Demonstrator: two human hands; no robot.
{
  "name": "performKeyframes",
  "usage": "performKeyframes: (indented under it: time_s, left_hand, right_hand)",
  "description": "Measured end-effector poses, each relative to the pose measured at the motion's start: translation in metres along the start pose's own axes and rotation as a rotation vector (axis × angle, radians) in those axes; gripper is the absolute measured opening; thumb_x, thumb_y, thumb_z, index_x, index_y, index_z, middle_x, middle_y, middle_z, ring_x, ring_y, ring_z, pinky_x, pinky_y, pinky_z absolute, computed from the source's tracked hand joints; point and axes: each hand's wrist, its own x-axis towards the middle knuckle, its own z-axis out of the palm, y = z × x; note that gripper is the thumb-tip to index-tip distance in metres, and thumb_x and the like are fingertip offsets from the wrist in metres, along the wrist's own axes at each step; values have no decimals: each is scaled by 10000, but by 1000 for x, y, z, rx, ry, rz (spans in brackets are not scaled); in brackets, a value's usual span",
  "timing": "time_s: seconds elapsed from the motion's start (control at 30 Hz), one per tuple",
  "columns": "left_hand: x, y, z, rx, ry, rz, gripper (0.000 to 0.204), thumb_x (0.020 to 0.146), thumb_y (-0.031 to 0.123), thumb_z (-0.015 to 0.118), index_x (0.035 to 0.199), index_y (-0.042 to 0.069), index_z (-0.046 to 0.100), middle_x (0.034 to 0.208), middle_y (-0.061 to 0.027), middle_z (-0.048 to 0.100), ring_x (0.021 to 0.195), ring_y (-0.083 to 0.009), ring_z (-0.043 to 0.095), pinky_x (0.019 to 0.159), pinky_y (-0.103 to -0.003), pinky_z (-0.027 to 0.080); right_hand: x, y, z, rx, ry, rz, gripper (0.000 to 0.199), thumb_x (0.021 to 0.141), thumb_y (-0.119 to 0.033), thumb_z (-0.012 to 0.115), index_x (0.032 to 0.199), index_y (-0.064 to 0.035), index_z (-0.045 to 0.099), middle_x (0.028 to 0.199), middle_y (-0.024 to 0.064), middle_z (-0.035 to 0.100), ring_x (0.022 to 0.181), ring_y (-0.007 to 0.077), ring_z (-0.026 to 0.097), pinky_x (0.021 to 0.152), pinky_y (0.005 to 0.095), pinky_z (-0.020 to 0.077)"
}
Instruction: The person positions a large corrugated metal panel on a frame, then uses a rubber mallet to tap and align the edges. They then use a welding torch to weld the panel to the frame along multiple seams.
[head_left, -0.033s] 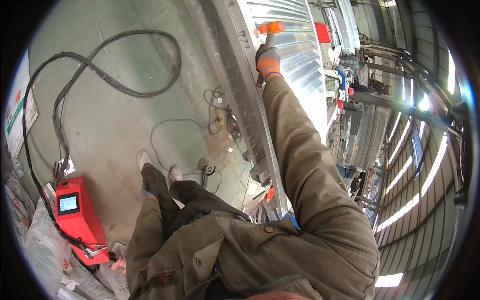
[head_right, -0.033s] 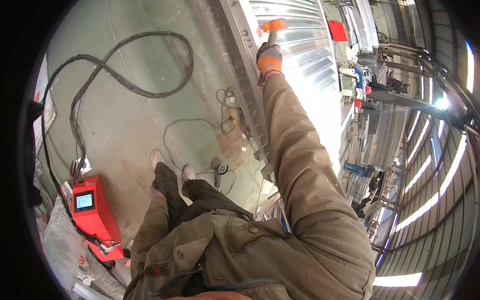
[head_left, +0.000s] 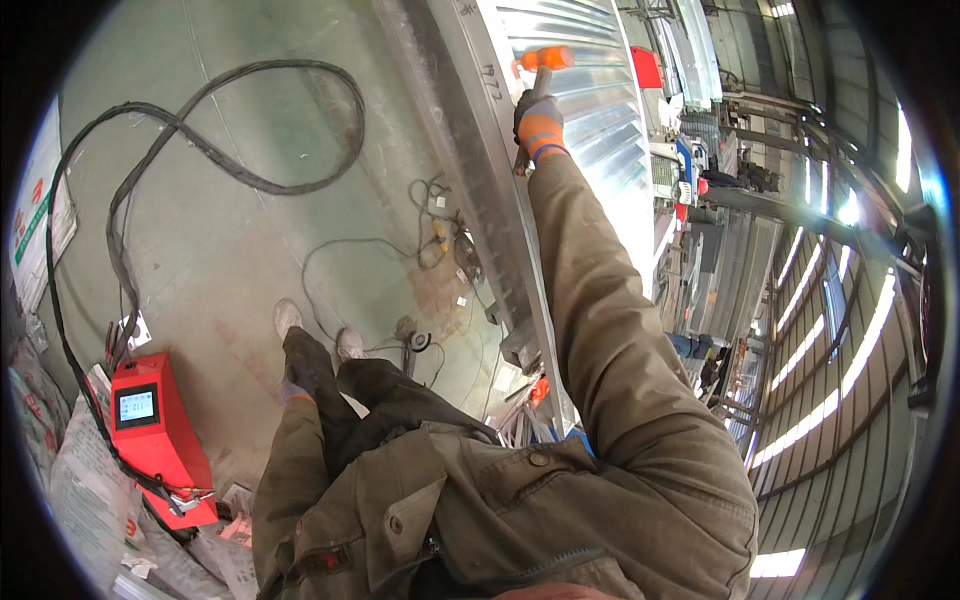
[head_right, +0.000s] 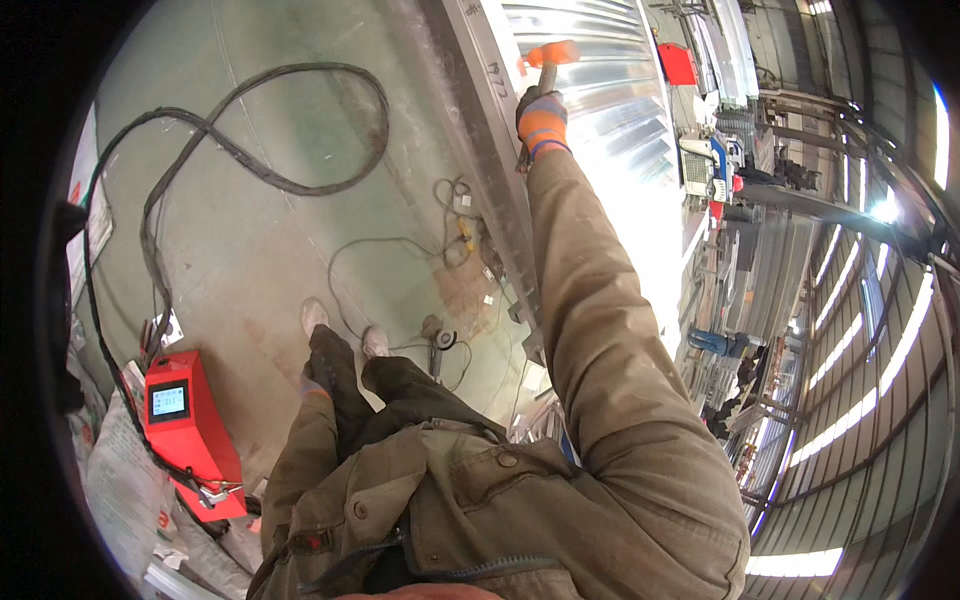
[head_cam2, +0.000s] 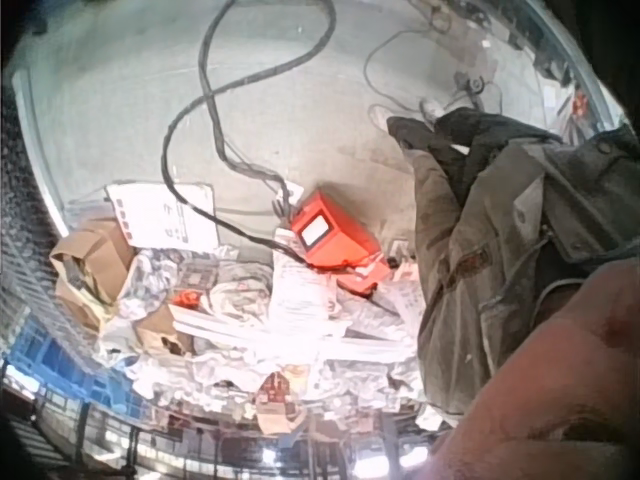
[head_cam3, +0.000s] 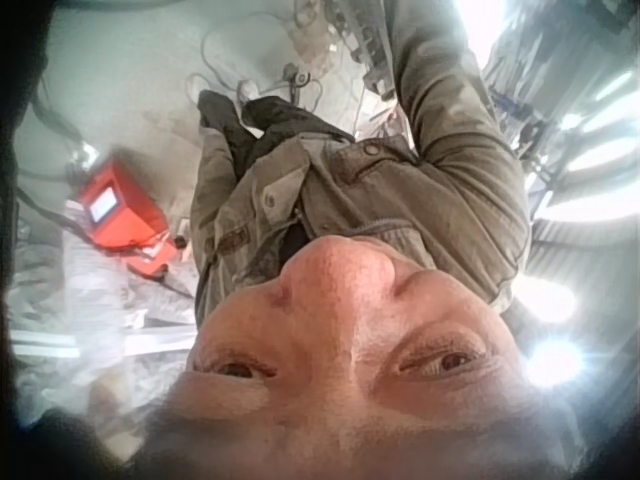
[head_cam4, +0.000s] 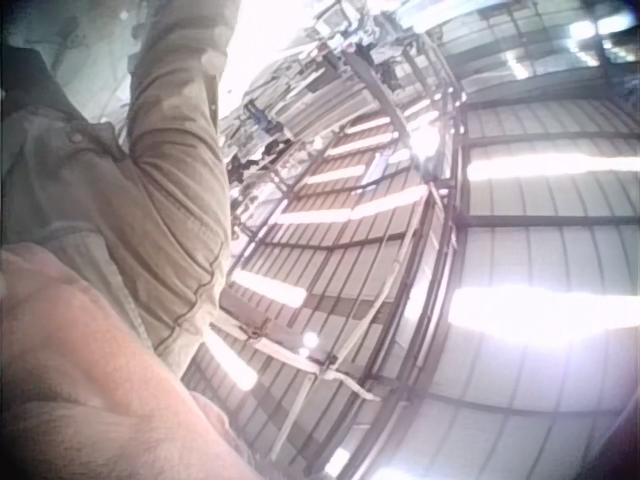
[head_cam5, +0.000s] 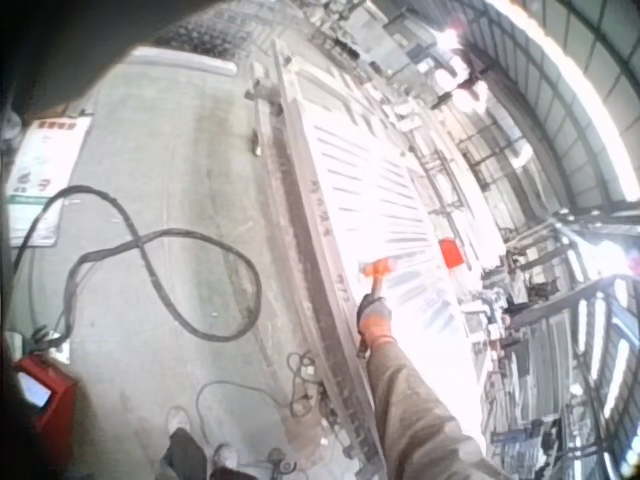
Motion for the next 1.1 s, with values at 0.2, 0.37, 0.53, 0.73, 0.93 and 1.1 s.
performKeyframes:
  time_s: [0.2,0.37,0.53,0.73,0.93,1.1]
  left_hand:
    - [23,-11,-25,85,-24,-7,348,1096,480,722,1005,145,715,788,-12,663,655,-156,615,580,-349,491]
    - [46,-5,-29,377,-18,297,501,1101,576,651,1168,90,753,920,-72,745,852,-199,672,770,-364,556]
    - [52,47,-15,493,-28,303,648,1102,637,569,1175,22,759,993,-160,795,959,-331,731,904,-465,574]
    - [35,133,35,805,121,402,648,1105,631,576,1133,7,748,1052,-197,793,960,-303,706,913,-454,563]
    - [23,245,90,726,20,318,685,1107,638,563,1251,-3,758,1141,-206,809,1068,-331,742,971,-447,570]
    - [6,290,138,789,88,428,611,1111,599,598,1170,14,764,1063,-198,810,1021,-353,758,934,-435,571]
  right_hand:
    - [19,19,23,53,-10,30,623,1074,-541,513,1268,35,646,1216,360,757,1182,522,742,1024,555,595]
    - [10,5,1,90,-36,46,664,1064,-605,530,1183,33,672,1101,353,776,1106,522,760,994,562,595]
    - [20,-33,-36,346,215,-135,639,1067,-607,600,1198,15,659,1092,347,774,1078,564,739,953,588,577]
    - [22,-54,-3,45,77,-182,580,1116,-521,516,1213,44,606,1102,390,758,1087,575,737,968,592,588]
    - [18,-55,-6,79,11,-115,586,1113,-523,505,1224,46,588,1113,409,748,1086,588,730,964,607,580]
    - [15,-61,-20,196,47,-58,574,1115,-548,519,1204,15,579,1028,370,757,992,575,738,900,589,576]
